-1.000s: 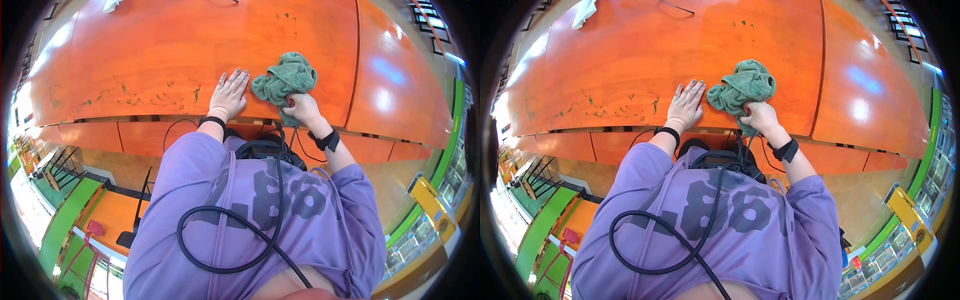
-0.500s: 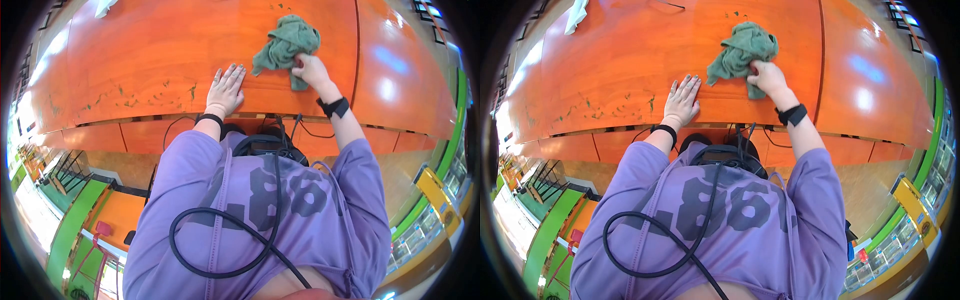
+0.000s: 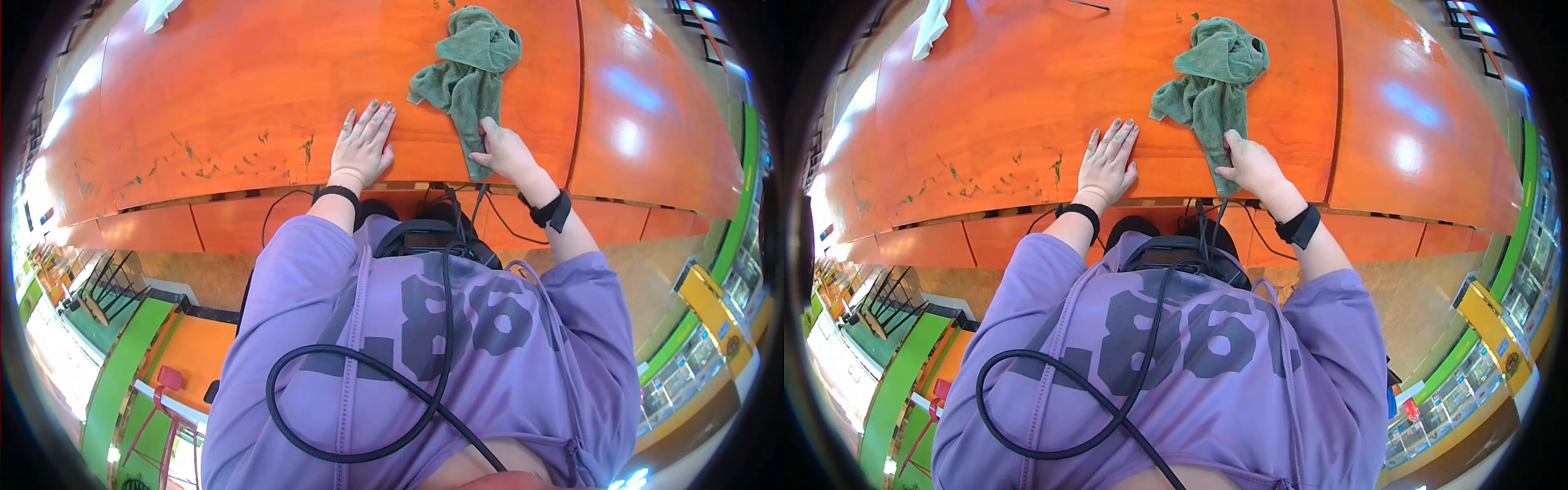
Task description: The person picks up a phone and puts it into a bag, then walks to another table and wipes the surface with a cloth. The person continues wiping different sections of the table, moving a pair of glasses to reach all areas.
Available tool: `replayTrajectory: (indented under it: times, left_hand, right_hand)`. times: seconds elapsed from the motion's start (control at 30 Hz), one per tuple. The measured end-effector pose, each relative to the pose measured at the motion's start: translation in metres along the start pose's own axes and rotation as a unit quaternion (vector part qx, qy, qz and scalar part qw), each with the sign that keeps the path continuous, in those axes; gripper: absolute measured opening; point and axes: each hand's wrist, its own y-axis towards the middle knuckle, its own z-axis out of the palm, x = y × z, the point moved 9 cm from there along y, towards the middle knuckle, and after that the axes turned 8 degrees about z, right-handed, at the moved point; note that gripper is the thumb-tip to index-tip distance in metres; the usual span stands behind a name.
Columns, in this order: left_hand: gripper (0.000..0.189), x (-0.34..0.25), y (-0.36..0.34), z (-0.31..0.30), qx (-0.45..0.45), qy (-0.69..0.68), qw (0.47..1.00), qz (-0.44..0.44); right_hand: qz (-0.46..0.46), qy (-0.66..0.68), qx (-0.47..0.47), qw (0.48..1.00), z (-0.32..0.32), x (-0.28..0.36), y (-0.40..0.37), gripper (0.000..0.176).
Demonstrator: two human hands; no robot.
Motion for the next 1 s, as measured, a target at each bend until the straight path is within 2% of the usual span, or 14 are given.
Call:
replayTrajectory:
  times: [0.1, 0.3, 0.6, 0.8, 0.9, 1.0]
  left_hand:
    - [0.062, 0.000, 0.000, -0.001, -0.001, -0.001, 1.000, 0.000]
    - [0.065, 0.000, 0.000, 0.001, 0.006, -0.001, 1.000, 0.001]
    - [0.066, 0.001, 0.000, 0.002, 0.003, -0.006, 1.000, -0.002]
    - [0.065, 0.000, 0.000, 0.000, -0.006, 0.008, 1.000, 0.001]
    - [0.066, 0.000, -0.001, 0.001, -0.004, 0.007, 1.000, 0.003]
    - [0.065, 0.000, -0.002, 0.002, -0.001, 0.006, 1.000, 0.004]
  right_hand:
    - [0.004, 0.010, -0.002, 1.000, -0.004, 0.003, -0.003, 0.042]
    - [-0.071, 0.008, -0.040, 0.997, -0.009, 0.007, 0.003, 0.042]
    - [-0.036, -0.009, -0.017, 0.999, -0.007, 0.002, 0.006, 0.039]
    - [-0.075, -0.008, -0.097, 0.992, -0.009, -0.003, 0.008, 0.035]
    - [-0.014, 0.045, -0.123, 0.991, -0.029, -0.016, 0.017, 0.033]
    - [-0.024, 0.034, -0.060, 0.997, -0.026, -0.011, 0.014, 0.040]
